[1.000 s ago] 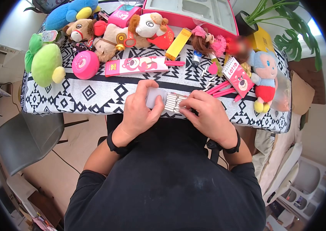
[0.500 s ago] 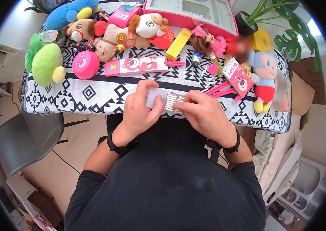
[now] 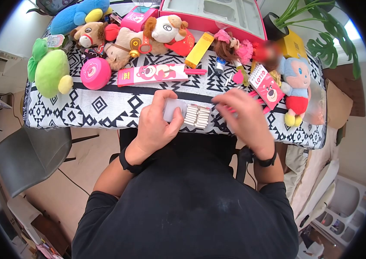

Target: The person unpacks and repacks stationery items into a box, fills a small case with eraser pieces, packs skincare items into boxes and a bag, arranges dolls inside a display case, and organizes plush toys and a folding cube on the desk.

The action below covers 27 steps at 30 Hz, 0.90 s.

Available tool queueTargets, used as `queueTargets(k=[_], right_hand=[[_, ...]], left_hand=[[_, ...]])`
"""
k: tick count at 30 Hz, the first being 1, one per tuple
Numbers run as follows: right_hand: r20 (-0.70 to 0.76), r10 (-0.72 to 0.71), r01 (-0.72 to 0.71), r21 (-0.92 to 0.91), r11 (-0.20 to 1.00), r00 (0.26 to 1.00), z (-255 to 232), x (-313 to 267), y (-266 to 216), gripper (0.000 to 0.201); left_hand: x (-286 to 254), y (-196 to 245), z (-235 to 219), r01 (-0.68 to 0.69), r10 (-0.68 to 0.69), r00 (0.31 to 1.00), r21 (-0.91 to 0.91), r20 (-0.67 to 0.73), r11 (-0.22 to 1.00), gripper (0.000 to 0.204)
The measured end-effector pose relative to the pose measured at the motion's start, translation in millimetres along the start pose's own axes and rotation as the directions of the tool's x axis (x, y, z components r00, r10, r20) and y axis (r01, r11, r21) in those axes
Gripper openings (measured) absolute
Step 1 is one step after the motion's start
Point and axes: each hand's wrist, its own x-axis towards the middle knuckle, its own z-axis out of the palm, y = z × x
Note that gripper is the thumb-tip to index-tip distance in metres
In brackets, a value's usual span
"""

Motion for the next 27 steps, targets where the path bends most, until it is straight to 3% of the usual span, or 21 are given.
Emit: queueTargets(k=[1, 5, 7, 13, 17, 19, 27], right_hand=[[-0.087, 0.045, -0.049, -0.044, 0.998, 0.995, -5.9, 2.8, 9.9, 0.018], [-0.121, 0.007, -0.034, -0.219, 0.975, 0.993, -17.4, 5.7, 46.7, 0.016], [0.046, -0.011, 0.022, -0.249, 0.968, 0.999, -17.8, 5.6, 50.3, 0.015], [0.024, -0.055, 0.06, -0.33, 0.942, 0.998, -16.8, 10.1, 46.3, 0.007], [-0.004, -0.036, 0.033, -0.29, 0.956, 0.999, -16.1, 7.6, 42.3, 0.007], [0.059, 0.05, -0.041, -0.149, 0.988, 0.997, -13.5, 4.9, 43.5, 0.011], [0.14, -0.02, 0.044, -0.168, 0.985, 0.99, -12.7, 4.5, 45.9, 0.013]], left_hand=[[-0.2, 0.1, 0.1, 0.001, -0.001, 1.0, -0.005, -0.001, 1.0, 0.032], [1.0, 1.8, -1.5, -0.007, 0.007, 1.0, 0.01, 0.005, 1.0, 0.032], [1.0, 1.8, -1.8, -0.005, 0.005, 1.0, 0.013, 0.005, 1.0, 0.032], [1.4, 5.1, -4.4, 0.018, -0.019, 0.999, 0.04, 0.037, 0.999, 0.034], [1.1, 4.0, -4.4, 0.019, -0.021, 0.999, 0.034, 0.04, 0.999, 0.034], [0.7, 1.6, -2.0, -0.003, 0.003, 1.0, 0.015, 0.01, 1.0, 0.032], [1.1, 3.9, -3.1, -0.004, 0.004, 1.0, 0.022, 0.009, 1.0, 0.033]])
